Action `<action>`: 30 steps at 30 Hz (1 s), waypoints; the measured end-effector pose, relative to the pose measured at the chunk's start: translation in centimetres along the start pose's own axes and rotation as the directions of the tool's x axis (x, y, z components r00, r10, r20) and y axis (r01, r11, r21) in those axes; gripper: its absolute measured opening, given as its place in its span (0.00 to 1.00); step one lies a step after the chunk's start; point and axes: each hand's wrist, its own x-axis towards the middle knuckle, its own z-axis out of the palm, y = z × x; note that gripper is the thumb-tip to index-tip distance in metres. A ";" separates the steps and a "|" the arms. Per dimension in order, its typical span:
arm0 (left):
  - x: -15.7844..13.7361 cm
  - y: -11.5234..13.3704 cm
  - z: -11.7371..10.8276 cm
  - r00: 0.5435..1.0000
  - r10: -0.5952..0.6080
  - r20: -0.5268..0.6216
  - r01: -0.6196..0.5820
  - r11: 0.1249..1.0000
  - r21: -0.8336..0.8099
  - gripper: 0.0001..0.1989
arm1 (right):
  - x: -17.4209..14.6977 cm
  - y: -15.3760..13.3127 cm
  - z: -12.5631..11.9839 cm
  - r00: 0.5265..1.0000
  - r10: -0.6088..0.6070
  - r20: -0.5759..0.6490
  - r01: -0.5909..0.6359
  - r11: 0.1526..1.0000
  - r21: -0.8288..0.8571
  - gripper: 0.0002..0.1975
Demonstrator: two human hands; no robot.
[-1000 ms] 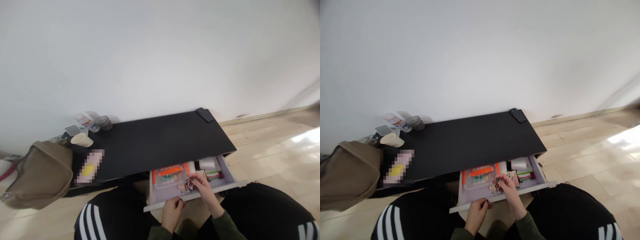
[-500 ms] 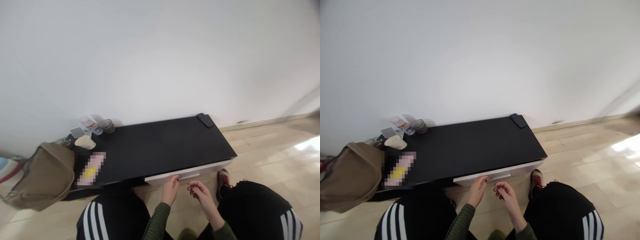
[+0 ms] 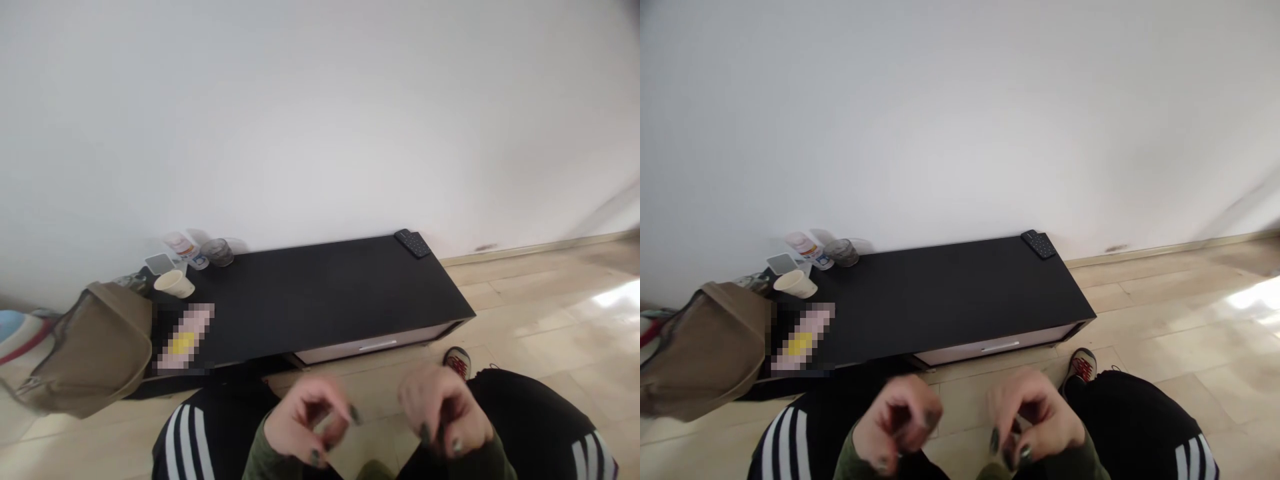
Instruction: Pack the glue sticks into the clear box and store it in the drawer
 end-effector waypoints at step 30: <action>1.4 -14.2 -4.7 0.814 -0.035 -0.580 0.578 0.162 0.800 0.43 | -0.3 23.7 -8.9 0.378 0.670 -0.639 -0.634 0.690 0.349 0.10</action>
